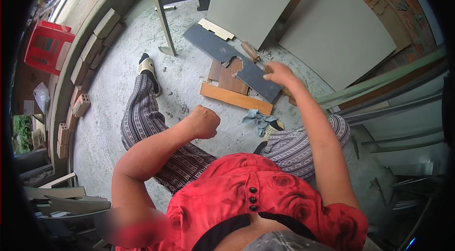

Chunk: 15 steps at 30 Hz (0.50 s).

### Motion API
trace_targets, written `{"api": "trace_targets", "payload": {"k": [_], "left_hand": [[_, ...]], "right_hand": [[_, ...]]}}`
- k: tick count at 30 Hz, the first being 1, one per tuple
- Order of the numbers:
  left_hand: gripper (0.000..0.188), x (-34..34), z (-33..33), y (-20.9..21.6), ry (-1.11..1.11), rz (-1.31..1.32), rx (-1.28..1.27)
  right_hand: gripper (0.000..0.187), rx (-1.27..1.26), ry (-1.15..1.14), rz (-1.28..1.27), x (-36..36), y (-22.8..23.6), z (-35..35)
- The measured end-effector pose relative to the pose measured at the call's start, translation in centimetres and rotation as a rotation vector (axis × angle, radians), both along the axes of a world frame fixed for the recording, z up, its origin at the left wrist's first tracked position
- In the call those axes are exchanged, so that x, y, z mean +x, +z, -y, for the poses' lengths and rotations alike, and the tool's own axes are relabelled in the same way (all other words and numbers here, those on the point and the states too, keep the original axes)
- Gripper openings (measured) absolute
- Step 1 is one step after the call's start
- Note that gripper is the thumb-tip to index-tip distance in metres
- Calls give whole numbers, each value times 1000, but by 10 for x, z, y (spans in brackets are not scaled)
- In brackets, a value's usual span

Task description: The recorder uses a wood chisel and a wooden mallet to carve or shape a piece of wood, possibly for furniture manufacturing.

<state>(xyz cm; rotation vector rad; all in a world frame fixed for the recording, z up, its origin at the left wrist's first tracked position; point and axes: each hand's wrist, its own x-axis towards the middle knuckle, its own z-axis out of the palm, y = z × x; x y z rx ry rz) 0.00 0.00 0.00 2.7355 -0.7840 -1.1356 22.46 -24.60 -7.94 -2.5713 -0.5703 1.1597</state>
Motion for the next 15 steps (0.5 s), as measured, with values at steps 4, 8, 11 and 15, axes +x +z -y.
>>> {"api": "trace_targets", "payload": {"k": [4,8,11,15], "left_hand": [[48,21,18,23,48,112,-117],[58,23,25,21,2,61,-206],[59,38,5,-6,102,-117,-265],[65,43,-23,-78,324,-24,-35]], "right_hand": [[93,-50,-8,206,-33,-52,-23],[108,-177,103,313,-43,-73,-34],[112,-143,98,365,-39,-82,-47],[112,-125,73,345,-33,-85,-55]]}}
